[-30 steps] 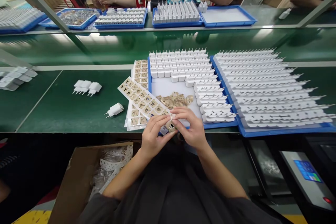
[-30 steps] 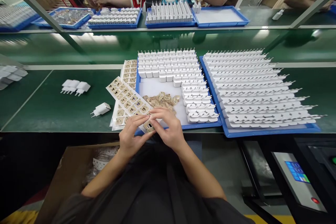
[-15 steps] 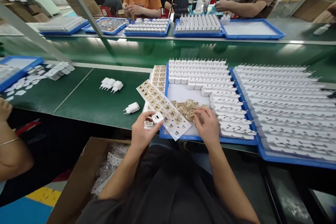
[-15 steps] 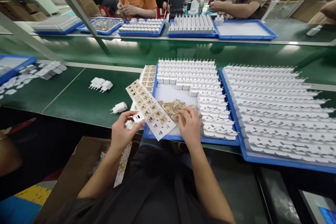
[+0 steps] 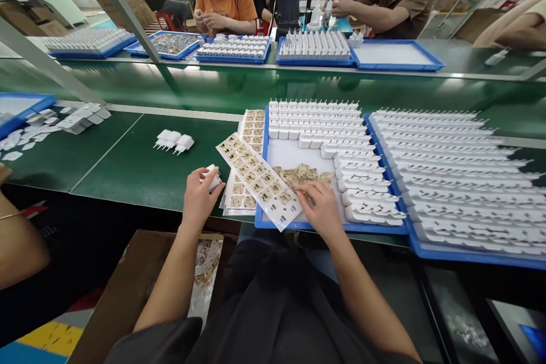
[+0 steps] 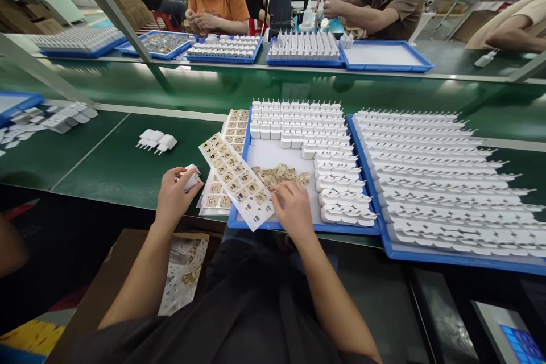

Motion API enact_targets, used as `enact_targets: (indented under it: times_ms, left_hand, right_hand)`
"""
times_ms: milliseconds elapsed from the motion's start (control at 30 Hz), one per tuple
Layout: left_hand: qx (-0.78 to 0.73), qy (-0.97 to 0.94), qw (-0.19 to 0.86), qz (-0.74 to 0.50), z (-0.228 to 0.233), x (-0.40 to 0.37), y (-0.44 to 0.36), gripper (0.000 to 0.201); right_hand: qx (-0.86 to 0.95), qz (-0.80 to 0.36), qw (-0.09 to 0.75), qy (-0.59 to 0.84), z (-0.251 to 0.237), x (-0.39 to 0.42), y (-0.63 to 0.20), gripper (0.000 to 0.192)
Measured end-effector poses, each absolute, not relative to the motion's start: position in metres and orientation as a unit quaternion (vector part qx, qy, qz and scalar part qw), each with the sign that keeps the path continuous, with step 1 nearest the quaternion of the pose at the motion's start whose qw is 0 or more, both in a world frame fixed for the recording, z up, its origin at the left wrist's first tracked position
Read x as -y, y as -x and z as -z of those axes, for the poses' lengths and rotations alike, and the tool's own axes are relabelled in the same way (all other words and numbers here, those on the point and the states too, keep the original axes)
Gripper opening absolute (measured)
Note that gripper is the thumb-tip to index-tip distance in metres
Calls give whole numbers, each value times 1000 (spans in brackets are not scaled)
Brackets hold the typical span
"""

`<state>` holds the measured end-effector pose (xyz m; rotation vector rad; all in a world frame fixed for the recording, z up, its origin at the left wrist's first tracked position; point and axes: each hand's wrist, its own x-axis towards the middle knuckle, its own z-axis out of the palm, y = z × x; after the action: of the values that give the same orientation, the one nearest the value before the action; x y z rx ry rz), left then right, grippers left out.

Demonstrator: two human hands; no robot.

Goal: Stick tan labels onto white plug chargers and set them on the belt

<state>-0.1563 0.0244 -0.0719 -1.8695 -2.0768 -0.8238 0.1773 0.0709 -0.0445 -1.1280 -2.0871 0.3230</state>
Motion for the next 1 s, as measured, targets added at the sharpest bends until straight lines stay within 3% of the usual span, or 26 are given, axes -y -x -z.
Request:
enact_targets:
  times_ms: [167, 367, 1000]
  left_hand:
    - [617, 704, 66, 345, 55, -32, 106, 30]
    - [518, 826, -61, 215, 50, -46, 52, 32]
    - [524, 826, -89, 187, 52, -47, 51, 35]
  right_hand:
    - [847, -111, 234, 464, 41, -71, -155, 17]
    - [867, -84, 119, 477, 37, -78, -147, 24]
    - [857, -74, 113, 497, 40, -68, -144, 18]
